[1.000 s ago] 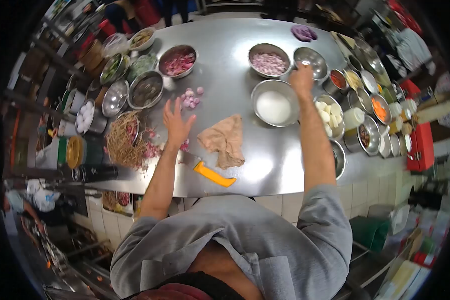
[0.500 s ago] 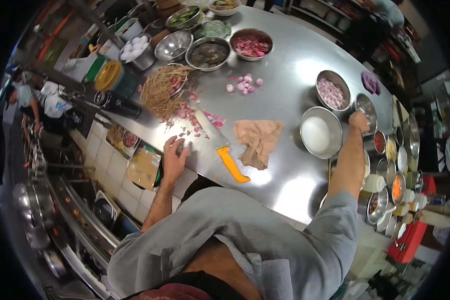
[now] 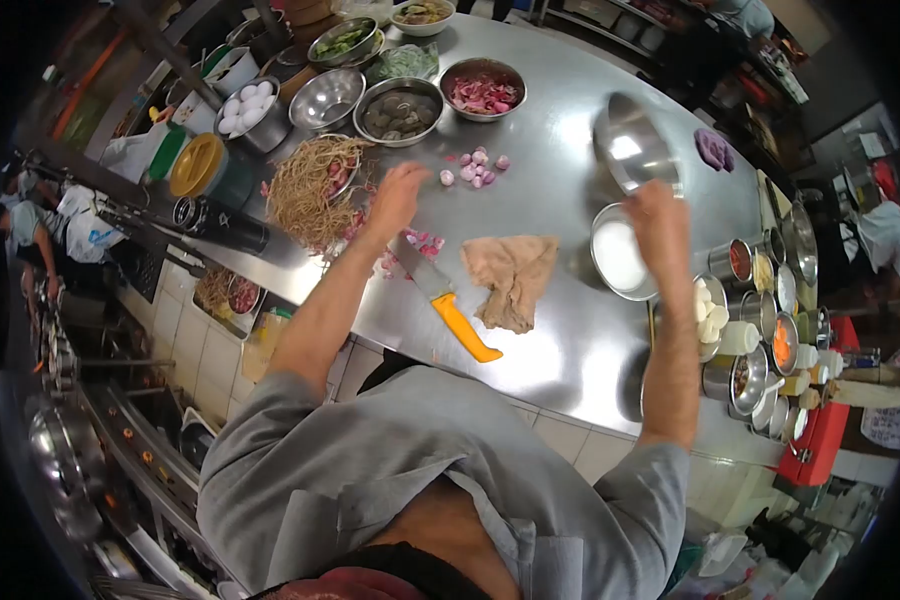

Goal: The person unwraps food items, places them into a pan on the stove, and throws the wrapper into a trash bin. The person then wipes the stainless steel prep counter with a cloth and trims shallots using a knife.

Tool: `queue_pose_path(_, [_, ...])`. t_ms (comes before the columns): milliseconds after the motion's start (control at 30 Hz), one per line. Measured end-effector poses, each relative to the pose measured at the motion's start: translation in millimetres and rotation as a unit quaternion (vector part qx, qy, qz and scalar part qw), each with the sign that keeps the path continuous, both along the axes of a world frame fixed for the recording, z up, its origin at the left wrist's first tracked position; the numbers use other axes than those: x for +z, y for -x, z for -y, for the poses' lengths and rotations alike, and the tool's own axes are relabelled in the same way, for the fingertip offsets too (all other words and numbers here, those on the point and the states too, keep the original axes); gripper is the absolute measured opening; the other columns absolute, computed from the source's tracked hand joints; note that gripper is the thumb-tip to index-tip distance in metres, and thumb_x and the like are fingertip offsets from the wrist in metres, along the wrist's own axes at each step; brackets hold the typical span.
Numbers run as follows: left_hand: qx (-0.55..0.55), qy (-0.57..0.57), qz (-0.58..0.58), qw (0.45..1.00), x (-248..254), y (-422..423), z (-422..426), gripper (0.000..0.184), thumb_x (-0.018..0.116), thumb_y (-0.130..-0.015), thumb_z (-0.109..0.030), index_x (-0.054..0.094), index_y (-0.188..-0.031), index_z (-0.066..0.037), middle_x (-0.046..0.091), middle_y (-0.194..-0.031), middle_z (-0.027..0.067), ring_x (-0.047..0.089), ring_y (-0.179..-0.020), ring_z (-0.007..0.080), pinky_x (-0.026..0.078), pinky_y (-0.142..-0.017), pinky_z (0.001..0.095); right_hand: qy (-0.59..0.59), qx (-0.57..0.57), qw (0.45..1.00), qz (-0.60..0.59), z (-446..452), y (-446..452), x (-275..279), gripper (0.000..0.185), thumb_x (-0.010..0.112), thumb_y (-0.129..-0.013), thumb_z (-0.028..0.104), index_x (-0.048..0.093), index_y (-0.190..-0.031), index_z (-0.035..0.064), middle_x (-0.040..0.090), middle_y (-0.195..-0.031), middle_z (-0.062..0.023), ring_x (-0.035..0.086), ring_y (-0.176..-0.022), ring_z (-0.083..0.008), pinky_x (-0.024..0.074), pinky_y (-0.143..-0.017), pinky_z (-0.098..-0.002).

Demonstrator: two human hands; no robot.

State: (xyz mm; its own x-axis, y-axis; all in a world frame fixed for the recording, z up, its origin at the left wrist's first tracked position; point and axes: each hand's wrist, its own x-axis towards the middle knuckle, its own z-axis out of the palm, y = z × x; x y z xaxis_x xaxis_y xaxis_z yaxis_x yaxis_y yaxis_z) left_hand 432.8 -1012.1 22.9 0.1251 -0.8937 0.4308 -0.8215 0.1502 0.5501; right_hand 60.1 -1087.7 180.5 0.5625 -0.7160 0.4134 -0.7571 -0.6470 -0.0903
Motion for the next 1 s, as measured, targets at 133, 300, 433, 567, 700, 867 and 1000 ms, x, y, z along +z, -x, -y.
queue_pose_path(133, [-0.074, 0.018, 0.043, 0.996, -20, -15, 68, 0.033, 0.047, -0.078, 0.000, 0.059, -0.107, -0.008, 0.054, -0.110, 0.0102, 0.050, -0.100, 0.0297, 0.040, -0.088, 0.0375, -0.063, 0.073, 0.995, -0.015, -79, -60, -36, 0.013, 0.065, -0.070, 0.014, 0.058, -0.077, 0.0056, 0.054, -0.081, -0.0094, 0.051, -0.081, -0.0277, 0.0357, -0.069, -0.0396])
queue_pose_path(300, [-0.170, -0.087, 0.044, 0.981, -23, -19, 94, 0.027, 0.050, -0.077, -0.005, 0.060, -0.102, -0.008, 0.055, -0.107, 0.0086, 0.049, -0.100, 0.0300, 0.041, -0.087, 0.0383, -0.064, 0.053, 0.994, -0.077, -100, -102, -98, 0.016, 0.065, -0.069, 0.013, 0.060, -0.084, 0.0087, 0.053, -0.085, -0.0042, 0.049, -0.084, -0.0243, 0.0336, -0.072, -0.0360])
queue_pose_path(433, [-0.130, -0.112, 0.031, 0.985, -28, -24, 82, 0.011, 0.057, -0.076, -0.010, 0.060, -0.087, -0.007, 0.058, -0.095, 0.0109, 0.054, -0.094, 0.0315, 0.043, -0.082, 0.0407, 0.005, -0.057, 0.998, 0.035, -120, -131, -103, 0.034, 0.061, -0.069, 0.006, 0.058, -0.103, 0.0066, 0.053, -0.098, -0.0113, 0.048, -0.092, -0.0270, 0.0344, -0.081, -0.0414])
queue_pose_path(567, [-0.150, -0.160, 0.042, 0.975, -30, -48, 42, 0.011, 0.058, -0.076, -0.013, 0.061, -0.083, -0.006, 0.060, -0.090, 0.0147, 0.056, -0.085, 0.0336, 0.045, -0.077, 0.0441, -0.126, 0.018, 0.983, 0.135, -158, -145, -121, 0.044, 0.067, -0.069, 0.012, 0.055, -0.111, 0.0096, 0.049, -0.102, -0.0123, 0.046, -0.094, -0.0289, 0.0384, -0.079, -0.0409])
queue_pose_path(700, [-0.170, -0.220, 0.094, 0.956, -10, -55, -12, 0.012, 0.058, -0.077, -0.014, 0.063, -0.086, -0.008, 0.061, -0.093, 0.0137, 0.058, -0.083, 0.0322, 0.044, -0.076, 0.0445, -0.277, -0.001, 0.959, 0.057, -204, -166, -139, 0.054, 0.069, -0.070, 0.019, 0.049, -0.119, 0.0115, 0.048, -0.102, -0.0130, 0.046, -0.094, -0.0313, 0.0403, -0.079, -0.0406])
queue_pose_path(867, [-0.139, -0.167, 0.124, 0.968, 14, -53, -52, 0.014, 0.058, -0.078, -0.015, 0.066, -0.089, -0.010, 0.061, -0.095, 0.0079, 0.054, -0.094, 0.0267, 0.041, -0.079, 0.0409, -0.333, -0.048, 0.941, -0.020, -210, -169, -140, 0.058, 0.067, -0.074, 0.020, 0.043, -0.127, 0.0184, 0.048, -0.100, -0.0153, 0.049, -0.090, -0.0322, 0.0438, -0.075, -0.0394])
queue_pose_path(1000, [-0.098, 0.002, -0.055, 0.994, 12, -59, -77, 0.013, 0.059, -0.078, -0.013, 0.065, -0.088, -0.007, 0.060, -0.094, 0.0076, 0.050, -0.099, 0.0272, 0.038, -0.084, 0.0395, -0.336, -0.004, 0.941, 0.033, -211, -158, -138, 0.053, 0.063, -0.078, 0.016, 0.043, -0.127, 0.0162, 0.049, -0.095, -0.0166, 0.051, -0.084, -0.0317, 0.0448, -0.072, -0.0385])
